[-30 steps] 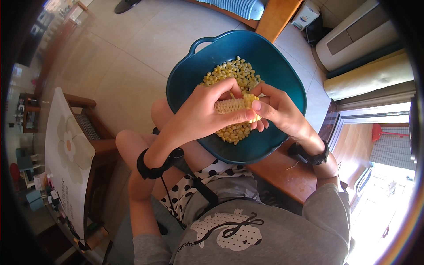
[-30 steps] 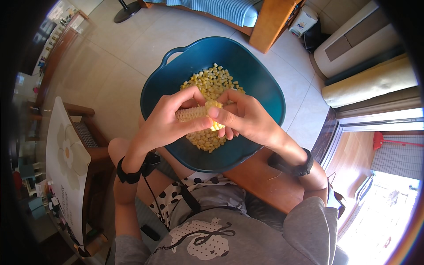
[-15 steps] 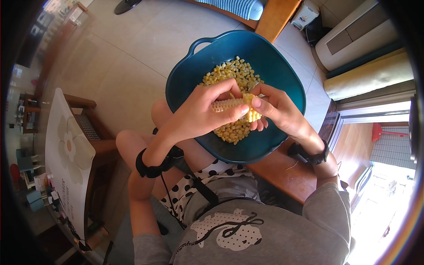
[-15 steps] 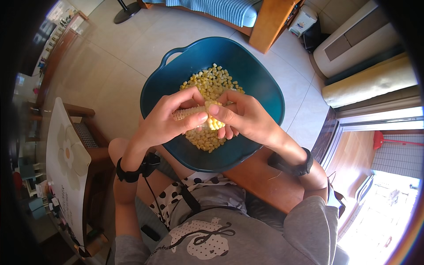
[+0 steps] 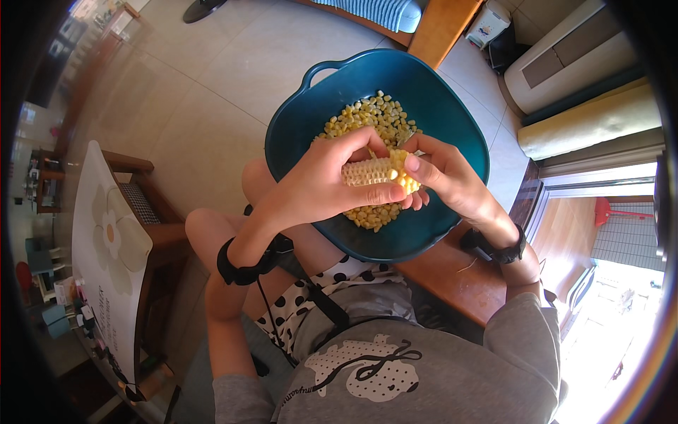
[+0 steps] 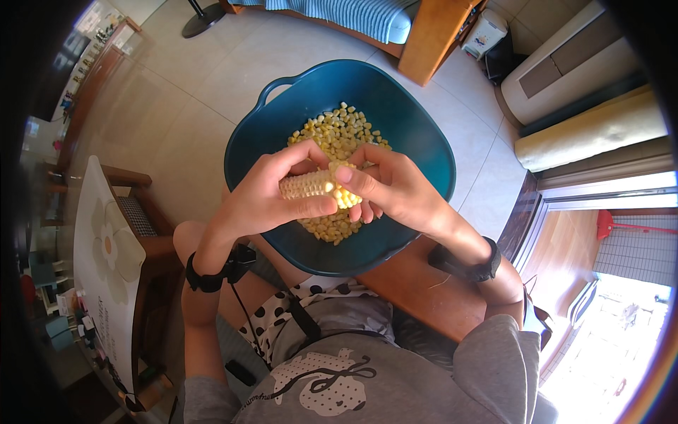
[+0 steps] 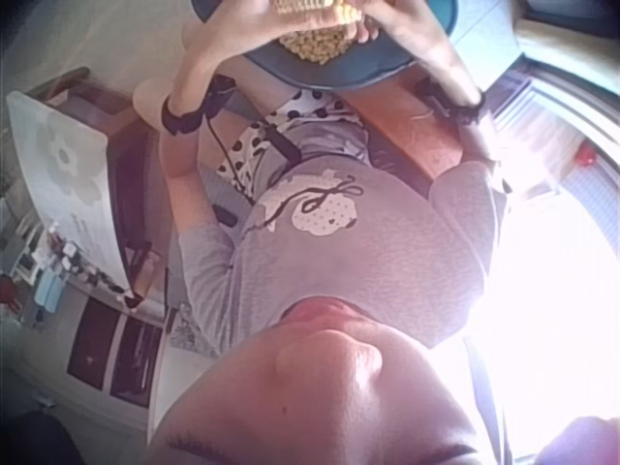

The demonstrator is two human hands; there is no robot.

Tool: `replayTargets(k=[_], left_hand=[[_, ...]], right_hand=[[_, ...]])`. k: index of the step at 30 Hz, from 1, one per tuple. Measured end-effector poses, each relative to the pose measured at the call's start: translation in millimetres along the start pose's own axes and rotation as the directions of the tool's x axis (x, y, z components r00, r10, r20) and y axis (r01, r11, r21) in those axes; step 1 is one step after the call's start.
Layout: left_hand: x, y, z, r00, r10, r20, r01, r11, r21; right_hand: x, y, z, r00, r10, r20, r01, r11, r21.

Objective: The person removes kernels from a cob of corn by hand, dropping them into a bowl.

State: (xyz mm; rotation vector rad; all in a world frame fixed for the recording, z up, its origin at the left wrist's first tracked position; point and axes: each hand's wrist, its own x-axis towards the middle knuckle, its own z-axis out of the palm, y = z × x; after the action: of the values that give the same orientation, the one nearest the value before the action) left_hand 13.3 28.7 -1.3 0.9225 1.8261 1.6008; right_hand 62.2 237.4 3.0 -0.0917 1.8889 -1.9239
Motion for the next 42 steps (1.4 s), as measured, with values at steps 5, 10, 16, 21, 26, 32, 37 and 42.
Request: replayTargets(k=[5,10,16,21,26,32,37,42], left_hand=[[2,-1,0,1.0,-0.006,-0.009,0.006,1.0,0.011],[2,4,0,0.998,-0.057,0.005,0.057,0.998,-0.024],[2,2,1,0.975,-0.212,-0.061,0.201,0.968,-0.153],[3,-4,-1,0.963,-0.243,-0.114,0.229,0.966,-0.12],[5,11,2,0.957,-0.257,-0.133,0.223,0.947,-0.23],[3,8,0,0.986,-0.167,-0.019,0.166,0.985,-0.045],[2,-2,1,0.999,-0.039,-0.022,0.039,0.999,-0.005],[1,0,1,0.999,-0.05,-0.004,0.05,0.998,0.035]], right_hand=[[0,-1,2,1.0,-0.001,0.001,0.001,1.0,0.002],[0,0,0,1.0,0.003,0.006,-0.003,1.0,-0.006],[0,1,2,1.0,-0.001,-0.003,0.001,1.0,-0.01],[0,1,1,1.0,0.006,-0.005,-0.006,1.0,-0.022],[0,1,-1,1.0,0.023,-0.006,-0.023,0.999,-0.034],[0,0,1,1.0,0.001,-0.009,-0.001,1.0,-0.021],[1,3,0,1.0,-0.007,0.008,0.007,1.0,-0.019],[0,2,0,1.0,0.0,0.014,0.0,0.999,-0.035]])
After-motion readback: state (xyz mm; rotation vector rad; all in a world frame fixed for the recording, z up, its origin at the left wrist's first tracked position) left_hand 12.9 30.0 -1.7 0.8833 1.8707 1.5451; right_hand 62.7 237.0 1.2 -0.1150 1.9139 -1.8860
